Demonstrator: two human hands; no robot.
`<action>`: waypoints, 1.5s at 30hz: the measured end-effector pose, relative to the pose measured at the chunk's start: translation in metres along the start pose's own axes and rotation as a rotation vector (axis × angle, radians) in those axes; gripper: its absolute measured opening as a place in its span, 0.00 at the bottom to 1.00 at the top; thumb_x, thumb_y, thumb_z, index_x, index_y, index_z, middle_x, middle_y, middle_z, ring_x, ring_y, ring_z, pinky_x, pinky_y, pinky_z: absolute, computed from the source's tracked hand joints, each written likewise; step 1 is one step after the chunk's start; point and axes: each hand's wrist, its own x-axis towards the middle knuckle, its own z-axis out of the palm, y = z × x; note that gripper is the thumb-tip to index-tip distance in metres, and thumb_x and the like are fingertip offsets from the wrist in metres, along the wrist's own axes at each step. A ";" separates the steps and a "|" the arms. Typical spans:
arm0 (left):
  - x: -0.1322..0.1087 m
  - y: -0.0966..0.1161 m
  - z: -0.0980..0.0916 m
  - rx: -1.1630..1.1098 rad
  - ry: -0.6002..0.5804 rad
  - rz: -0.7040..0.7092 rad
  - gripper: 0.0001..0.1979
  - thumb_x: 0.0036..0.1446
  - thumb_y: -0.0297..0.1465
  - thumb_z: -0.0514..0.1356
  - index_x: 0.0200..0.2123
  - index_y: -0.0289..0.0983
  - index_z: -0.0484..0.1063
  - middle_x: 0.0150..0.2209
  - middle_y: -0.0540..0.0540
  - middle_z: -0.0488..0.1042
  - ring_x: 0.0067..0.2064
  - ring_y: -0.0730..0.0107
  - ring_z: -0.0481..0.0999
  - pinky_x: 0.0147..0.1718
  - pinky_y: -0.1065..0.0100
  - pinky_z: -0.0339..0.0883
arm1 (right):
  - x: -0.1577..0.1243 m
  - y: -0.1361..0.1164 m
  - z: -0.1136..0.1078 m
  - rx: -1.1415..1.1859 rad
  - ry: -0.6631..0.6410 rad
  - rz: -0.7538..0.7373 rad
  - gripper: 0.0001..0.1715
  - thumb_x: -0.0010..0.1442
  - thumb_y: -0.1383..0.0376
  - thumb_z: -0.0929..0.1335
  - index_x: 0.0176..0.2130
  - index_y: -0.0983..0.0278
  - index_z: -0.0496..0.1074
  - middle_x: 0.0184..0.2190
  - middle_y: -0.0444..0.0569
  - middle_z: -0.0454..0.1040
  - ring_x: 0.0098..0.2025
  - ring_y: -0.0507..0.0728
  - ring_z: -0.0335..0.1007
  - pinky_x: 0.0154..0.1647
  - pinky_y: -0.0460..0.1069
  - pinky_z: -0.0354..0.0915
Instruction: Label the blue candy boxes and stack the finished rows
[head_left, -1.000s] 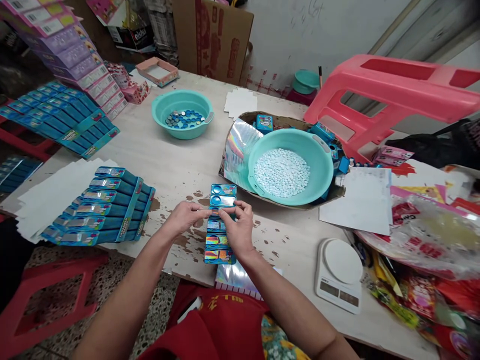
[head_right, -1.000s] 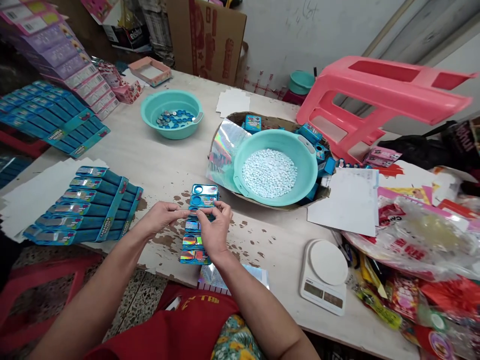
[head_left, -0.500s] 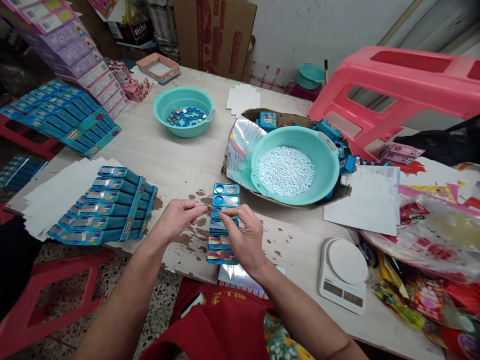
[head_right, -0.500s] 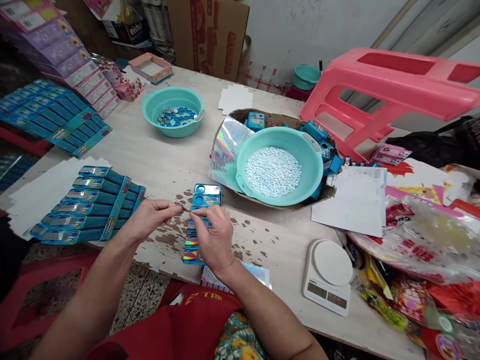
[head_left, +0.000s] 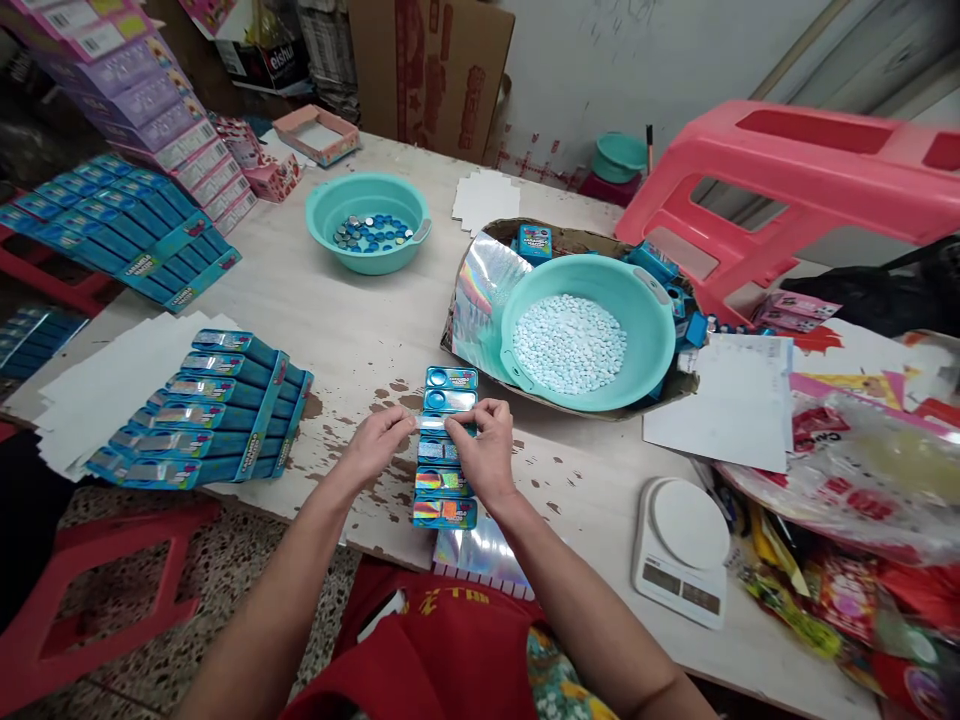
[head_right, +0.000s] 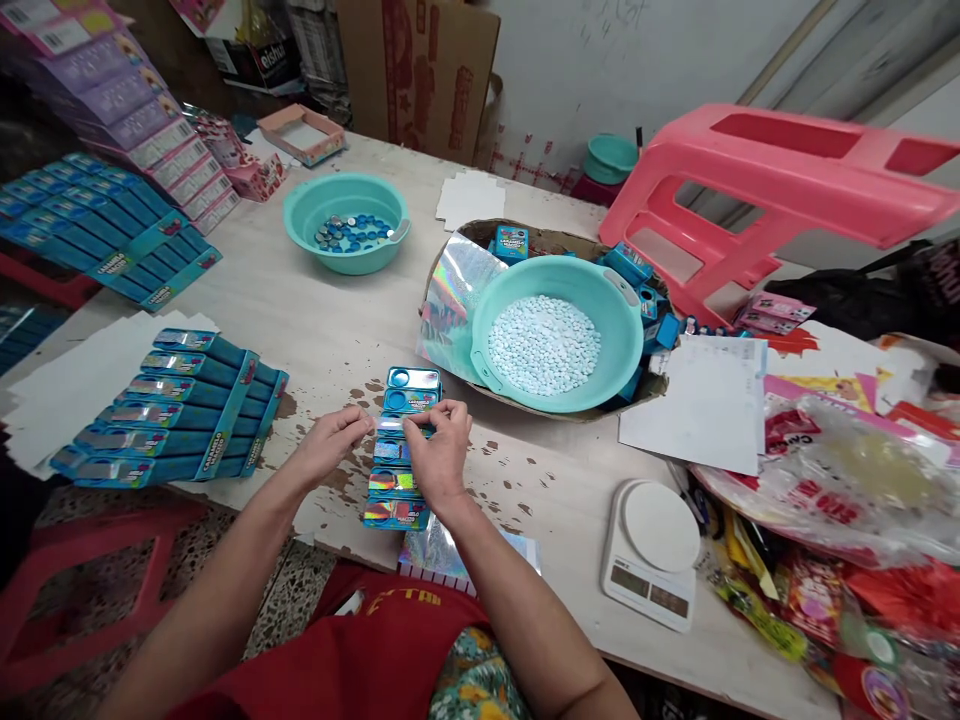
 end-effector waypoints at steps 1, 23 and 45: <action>0.002 -0.004 0.004 -0.054 -0.014 -0.026 0.16 0.52 0.42 0.54 0.21 0.37 0.57 0.19 0.55 0.54 0.20 0.78 0.52 0.19 0.74 0.47 | 0.000 0.003 0.001 0.022 0.014 0.018 0.05 0.50 0.64 0.68 0.26 0.63 0.70 0.36 0.46 0.60 0.41 0.55 0.60 0.44 0.51 0.59; -0.062 -0.063 0.154 0.362 -0.667 0.151 0.17 0.58 0.40 0.50 0.45 0.39 0.69 0.45 0.45 0.71 0.46 0.64 0.69 0.45 0.68 0.61 | -0.125 0.233 -0.158 -0.083 -0.096 0.627 0.24 0.43 0.56 0.71 0.39 0.66 0.69 0.32 0.51 0.71 0.29 0.57 0.68 0.30 0.52 0.66; -0.002 -0.083 0.263 0.795 -0.630 0.153 0.15 0.55 0.36 0.50 0.28 0.37 0.75 0.33 0.44 0.77 0.36 0.62 0.73 0.33 0.67 0.60 | -0.169 0.201 -0.148 -0.637 -0.224 -0.097 0.12 0.61 0.68 0.60 0.41 0.61 0.71 0.46 0.54 0.71 0.53 0.61 0.61 0.50 0.58 0.58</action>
